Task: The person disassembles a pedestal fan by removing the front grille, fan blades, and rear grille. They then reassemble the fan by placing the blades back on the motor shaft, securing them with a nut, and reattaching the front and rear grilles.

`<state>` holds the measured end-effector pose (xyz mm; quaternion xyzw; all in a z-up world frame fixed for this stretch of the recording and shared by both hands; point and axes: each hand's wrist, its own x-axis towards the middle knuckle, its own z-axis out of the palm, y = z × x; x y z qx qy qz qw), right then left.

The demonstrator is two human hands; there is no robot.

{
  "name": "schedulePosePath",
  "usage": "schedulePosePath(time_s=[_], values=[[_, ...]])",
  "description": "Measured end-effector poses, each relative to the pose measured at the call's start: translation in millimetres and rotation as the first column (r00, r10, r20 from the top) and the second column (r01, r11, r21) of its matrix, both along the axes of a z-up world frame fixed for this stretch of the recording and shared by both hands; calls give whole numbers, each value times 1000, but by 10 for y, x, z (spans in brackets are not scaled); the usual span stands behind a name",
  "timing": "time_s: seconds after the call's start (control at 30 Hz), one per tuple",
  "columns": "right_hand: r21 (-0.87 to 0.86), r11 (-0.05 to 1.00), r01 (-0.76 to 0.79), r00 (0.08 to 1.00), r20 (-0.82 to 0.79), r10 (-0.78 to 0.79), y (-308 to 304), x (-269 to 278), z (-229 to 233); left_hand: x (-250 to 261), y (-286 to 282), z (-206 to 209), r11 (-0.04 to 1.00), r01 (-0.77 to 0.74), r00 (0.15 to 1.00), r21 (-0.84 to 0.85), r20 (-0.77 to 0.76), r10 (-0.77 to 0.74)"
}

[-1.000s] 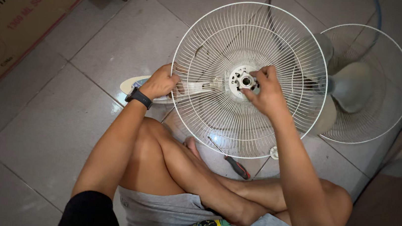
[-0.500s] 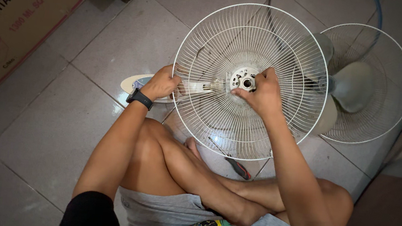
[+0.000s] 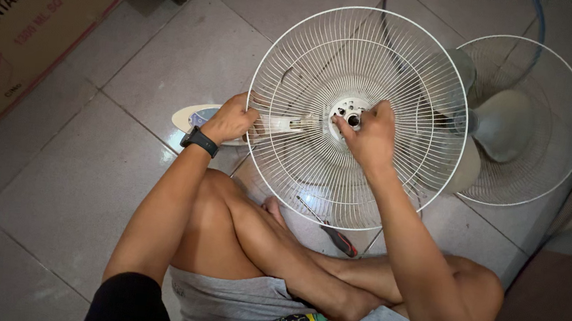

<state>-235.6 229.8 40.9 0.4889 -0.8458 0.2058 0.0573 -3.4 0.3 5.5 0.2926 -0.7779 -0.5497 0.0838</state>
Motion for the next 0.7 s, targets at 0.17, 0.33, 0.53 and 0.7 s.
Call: schedulePosePath(time_s=[0.17,0.33,0.53,0.7], values=[[-20,991,-129,981,141,130,127,-47,169,37,6,-54,1000,22,1000,-4,-3,-22],[-98,973,-210,949,217,227,175,-124,240,17,-2,-36,997,47,993,-59,-109,-54],[-165,986,-35,999,6,37,36,-23,-36,-11,38,45,998,60,993,0,-98,-60],[-108,991,78,997,7,-78,-32,9,-58,-7,27,6,999,26,997,25,74,-28]])
